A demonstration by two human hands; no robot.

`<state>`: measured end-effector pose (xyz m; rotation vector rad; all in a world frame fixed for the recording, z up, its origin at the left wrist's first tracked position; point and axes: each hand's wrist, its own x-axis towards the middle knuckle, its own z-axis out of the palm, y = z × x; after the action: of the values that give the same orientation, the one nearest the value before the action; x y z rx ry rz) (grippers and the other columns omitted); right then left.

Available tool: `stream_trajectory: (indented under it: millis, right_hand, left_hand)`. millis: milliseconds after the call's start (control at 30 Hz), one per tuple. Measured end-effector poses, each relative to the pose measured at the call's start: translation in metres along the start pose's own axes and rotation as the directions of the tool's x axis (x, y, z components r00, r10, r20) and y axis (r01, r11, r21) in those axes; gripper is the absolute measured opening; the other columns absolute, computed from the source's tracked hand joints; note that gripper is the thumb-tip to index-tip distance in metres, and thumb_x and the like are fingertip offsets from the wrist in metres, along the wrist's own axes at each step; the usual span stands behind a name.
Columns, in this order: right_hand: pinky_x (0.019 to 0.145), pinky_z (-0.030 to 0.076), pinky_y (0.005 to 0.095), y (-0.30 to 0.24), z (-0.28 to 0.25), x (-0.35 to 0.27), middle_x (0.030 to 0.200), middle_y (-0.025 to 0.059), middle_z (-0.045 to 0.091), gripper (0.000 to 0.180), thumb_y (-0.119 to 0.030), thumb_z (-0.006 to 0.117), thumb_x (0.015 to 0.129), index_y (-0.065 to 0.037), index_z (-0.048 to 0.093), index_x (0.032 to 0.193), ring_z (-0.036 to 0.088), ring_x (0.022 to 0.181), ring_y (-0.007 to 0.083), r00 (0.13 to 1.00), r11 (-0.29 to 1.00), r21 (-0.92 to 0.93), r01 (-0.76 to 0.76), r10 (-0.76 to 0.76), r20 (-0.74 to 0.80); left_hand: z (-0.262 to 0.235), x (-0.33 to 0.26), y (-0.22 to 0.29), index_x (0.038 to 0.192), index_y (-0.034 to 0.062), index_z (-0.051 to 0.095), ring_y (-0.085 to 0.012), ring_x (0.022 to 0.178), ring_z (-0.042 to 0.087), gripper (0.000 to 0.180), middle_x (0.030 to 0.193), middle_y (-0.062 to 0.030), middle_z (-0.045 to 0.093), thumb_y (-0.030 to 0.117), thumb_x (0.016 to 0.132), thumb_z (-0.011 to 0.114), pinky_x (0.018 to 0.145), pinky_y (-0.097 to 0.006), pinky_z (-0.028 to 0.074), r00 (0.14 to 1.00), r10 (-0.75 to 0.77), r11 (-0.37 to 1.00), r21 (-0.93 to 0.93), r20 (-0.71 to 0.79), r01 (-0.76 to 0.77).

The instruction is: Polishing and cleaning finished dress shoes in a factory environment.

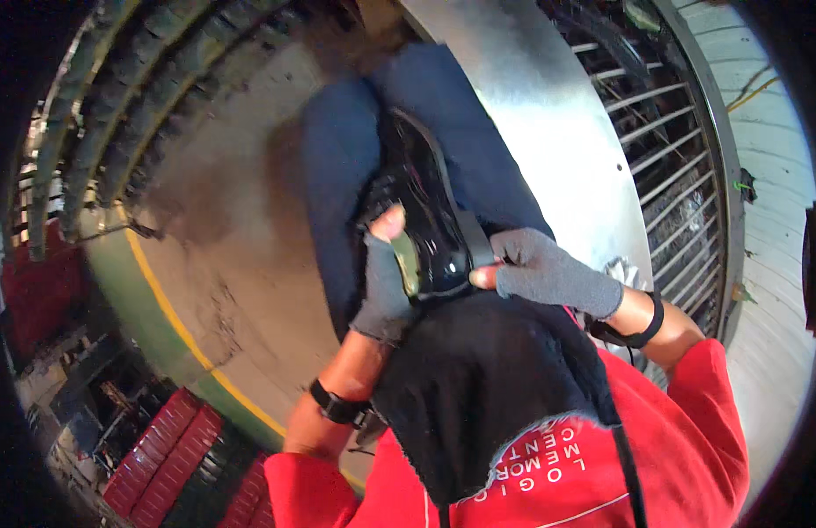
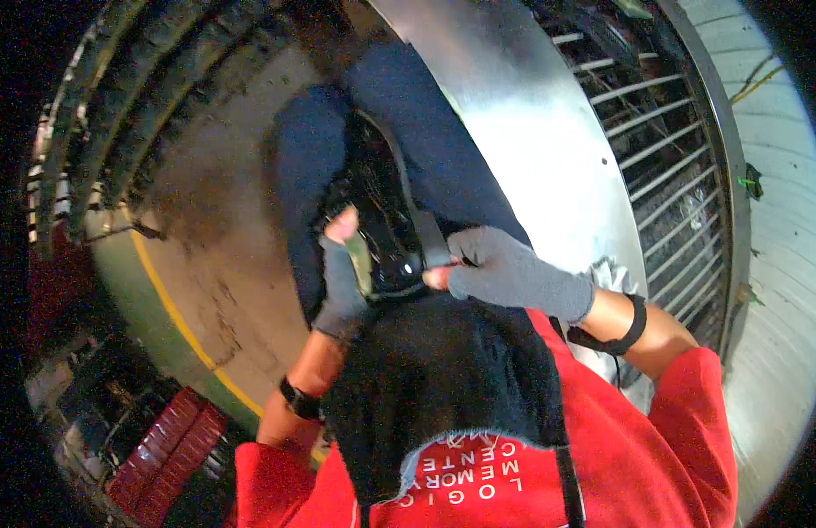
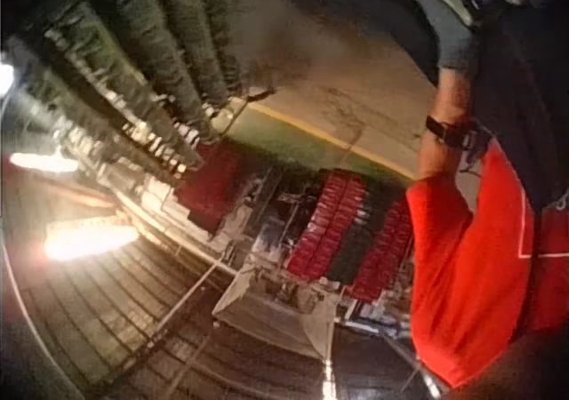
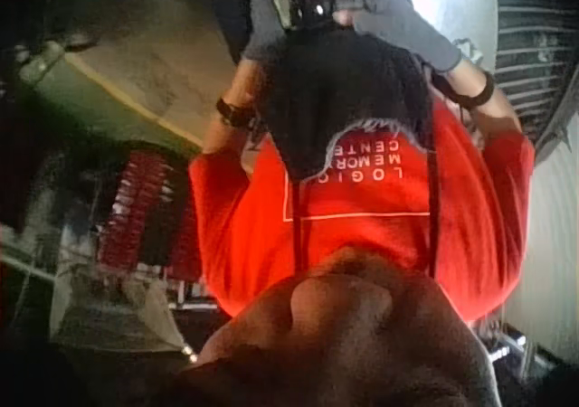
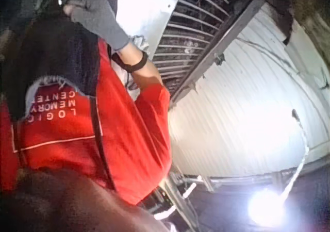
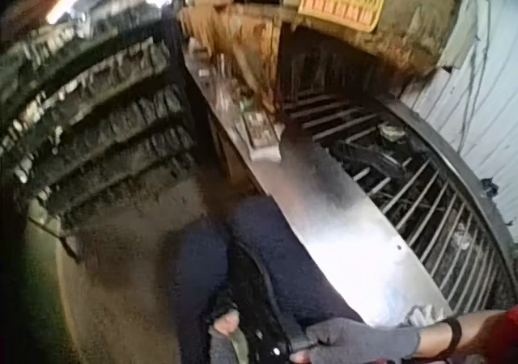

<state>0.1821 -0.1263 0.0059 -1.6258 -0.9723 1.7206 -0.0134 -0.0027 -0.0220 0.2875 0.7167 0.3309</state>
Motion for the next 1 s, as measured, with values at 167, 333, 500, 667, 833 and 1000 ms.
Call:
stream_trajectory:
  millis: [167, 333, 500, 667, 833, 1000]
  right_hand:
    - [0.081, 0.053, 0.0333, -0.023, -0.021, -0.008, 0.120, 0.0128, 0.065, 0.096, -0.037, 0.092, 0.078, -0.008, 0.041, 0.154, 0.064, 0.092, 0.0183, 0.970, 0.976, -0.087, 0.198, -0.208, -0.129]
    - [0.104, 0.052, 0.0361, -0.034, -0.017, -0.015, 0.140, 0.0142, 0.061, 0.098, -0.033, 0.085, 0.086, -0.006, 0.029, 0.162, 0.059, 0.126, 0.0219, 0.887, 0.803, 0.403, 0.439, -0.316, -0.336]
    - [0.096, 0.057, 0.0377, 0.019, -0.091, -0.049, 0.120, 0.0104, 0.072, 0.056, -0.027, 0.074, 0.092, -0.002, 0.059, 0.139, 0.072, 0.102, 0.0245, 0.822, 0.493, 0.689, 0.531, -0.101, -0.561]
    - [0.089, 0.058, 0.0331, 0.071, -0.169, -0.207, 0.118, 0.0098, 0.072, 0.057, -0.018, 0.077, 0.086, 0.002, 0.058, 0.136, 0.071, 0.098, 0.0187, 0.606, 0.872, 0.356, 0.335, 0.089, -0.790]
    - [0.090, 0.054, 0.0417, 0.198, -0.201, -0.321, 0.113, 0.0216, 0.074, 0.062, -0.026, 0.082, 0.077, -0.002, 0.066, 0.131, 0.071, 0.104, 0.0345, 0.361, 0.756, -0.123, -0.643, 0.157, -0.919]
    - [0.116, 0.040, 0.0529, 0.179, -0.207, -0.257, 0.150, 0.0273, 0.052, 0.071, -0.044, 0.080, 0.085, -0.007, 0.062, 0.142, 0.052, 0.136, 0.0459, 0.431, 0.596, -0.469, -0.651, -0.218, -0.876]
  left_hand:
    - [0.033, -0.017, -0.007, 0.157, -0.0014, 0.039, -0.0265, 0.117, 0.065, 0.079, 0.138, -0.0154, 0.060, 0.053, 0.101, 0.054, 0.102, -0.041, 0.053, 0.991, 0.133, 0.979, 0.154, 0.029, -0.136]
    - [0.065, -0.028, 0.020, 0.167, 0.0011, 0.021, -0.0315, 0.138, 0.042, 0.102, 0.148, -0.0232, 0.042, 0.072, 0.100, 0.048, 0.114, -0.040, 0.035, 0.691, 0.430, -0.045, 0.778, 0.582, -0.627]
    - [0.099, -0.010, 0.033, 0.160, 0.0037, 0.042, -0.0233, 0.132, 0.053, 0.073, 0.158, -0.0137, 0.046, 0.055, 0.108, 0.046, 0.113, -0.038, 0.041, 0.685, 0.181, 0.361, 0.600, 0.706, -0.714]
    - [0.047, -0.008, 0.047, 0.148, -0.0005, 0.053, -0.0214, 0.114, 0.065, 0.058, 0.137, -0.0154, 0.064, 0.043, 0.110, 0.050, 0.105, -0.037, 0.050, 0.832, 0.317, 0.441, 0.705, 0.455, -0.555]
    - [-0.016, -0.024, 0.038, 0.145, -0.0056, 0.052, -0.0222, 0.106, 0.066, 0.060, 0.118, -0.0154, 0.067, 0.043, 0.111, 0.050, 0.097, -0.037, 0.053, 0.865, 0.464, 0.608, 0.643, 0.189, -0.467]
    - [-0.001, -0.024, 0.020, 0.143, -0.0065, 0.053, -0.0222, 0.105, 0.065, 0.057, 0.117, -0.0149, 0.067, 0.040, 0.111, 0.051, 0.096, -0.036, 0.053, 0.876, 0.430, 0.555, 0.701, 0.219, -0.448]
